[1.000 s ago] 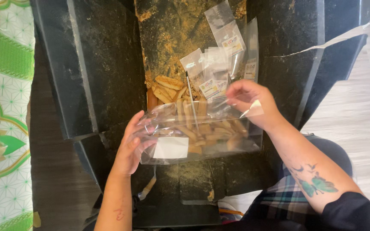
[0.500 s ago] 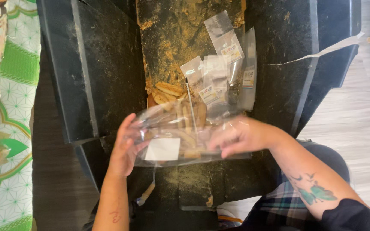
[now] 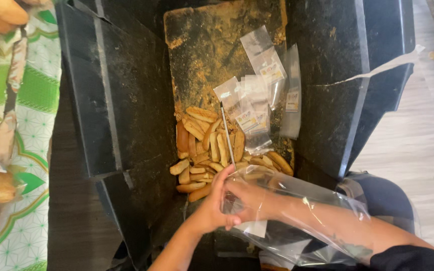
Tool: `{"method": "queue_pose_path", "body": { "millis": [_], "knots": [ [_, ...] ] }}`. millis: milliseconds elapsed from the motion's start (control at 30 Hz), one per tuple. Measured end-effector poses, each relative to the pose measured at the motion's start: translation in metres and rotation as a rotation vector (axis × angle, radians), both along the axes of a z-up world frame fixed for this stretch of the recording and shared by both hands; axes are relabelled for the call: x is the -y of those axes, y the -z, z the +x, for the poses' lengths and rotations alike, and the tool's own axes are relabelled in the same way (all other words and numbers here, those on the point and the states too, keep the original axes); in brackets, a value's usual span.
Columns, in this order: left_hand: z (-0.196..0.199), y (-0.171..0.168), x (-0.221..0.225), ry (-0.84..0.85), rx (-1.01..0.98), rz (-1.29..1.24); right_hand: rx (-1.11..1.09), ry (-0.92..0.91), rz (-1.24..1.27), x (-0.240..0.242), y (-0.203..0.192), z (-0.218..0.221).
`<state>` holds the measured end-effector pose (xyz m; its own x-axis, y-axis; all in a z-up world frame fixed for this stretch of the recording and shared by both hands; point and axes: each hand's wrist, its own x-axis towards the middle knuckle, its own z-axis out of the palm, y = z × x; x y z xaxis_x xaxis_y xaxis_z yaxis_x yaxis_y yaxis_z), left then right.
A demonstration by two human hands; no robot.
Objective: The person packages individual pieces of sliced bread by hand into clear plastic bags, taking the bread from a large black bin and placing them into the bags one at a time.
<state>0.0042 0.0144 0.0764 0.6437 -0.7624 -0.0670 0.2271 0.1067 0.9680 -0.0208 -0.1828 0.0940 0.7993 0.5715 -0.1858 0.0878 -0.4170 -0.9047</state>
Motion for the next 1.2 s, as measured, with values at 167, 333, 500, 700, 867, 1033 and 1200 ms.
{"method": "queue_pose_path", "body": {
  "millis": [167, 333, 500, 700, 867, 1033, 1200],
  "knots": [
    [-0.004, 0.003, -0.001, -0.018, 0.070, 0.136, 0.033, 0.120, -0.164, -0.009, 0.010, -0.008],
    [0.012, -0.010, -0.001, 0.014, -0.157, 0.045, -0.428, 0.152, 0.808, -0.004, 0.021, -0.012],
    [0.004, -0.030, 0.001, 0.076, -0.406, 0.061, -0.601, 0.343, 0.433, -0.005, 0.033, 0.009],
    [0.005, -0.026, 0.002, -0.014, -0.513, -0.035, -0.668, 0.706, 0.744, -0.023, 0.034, -0.001],
    [0.000, -0.012, 0.012, -0.083, -0.498, -0.041, 0.047, 0.225, 0.044, -0.018, 0.027, -0.016],
    [-0.009, -0.002, 0.011, -0.074, -0.305, 0.011, -0.139, 0.282, 0.168, -0.011, 0.020, -0.011],
    [0.016, -0.019, 0.002, -0.146, -0.198, -0.100, -0.136, 0.038, 0.349, 0.008, -0.014, 0.011]
  ]
}}
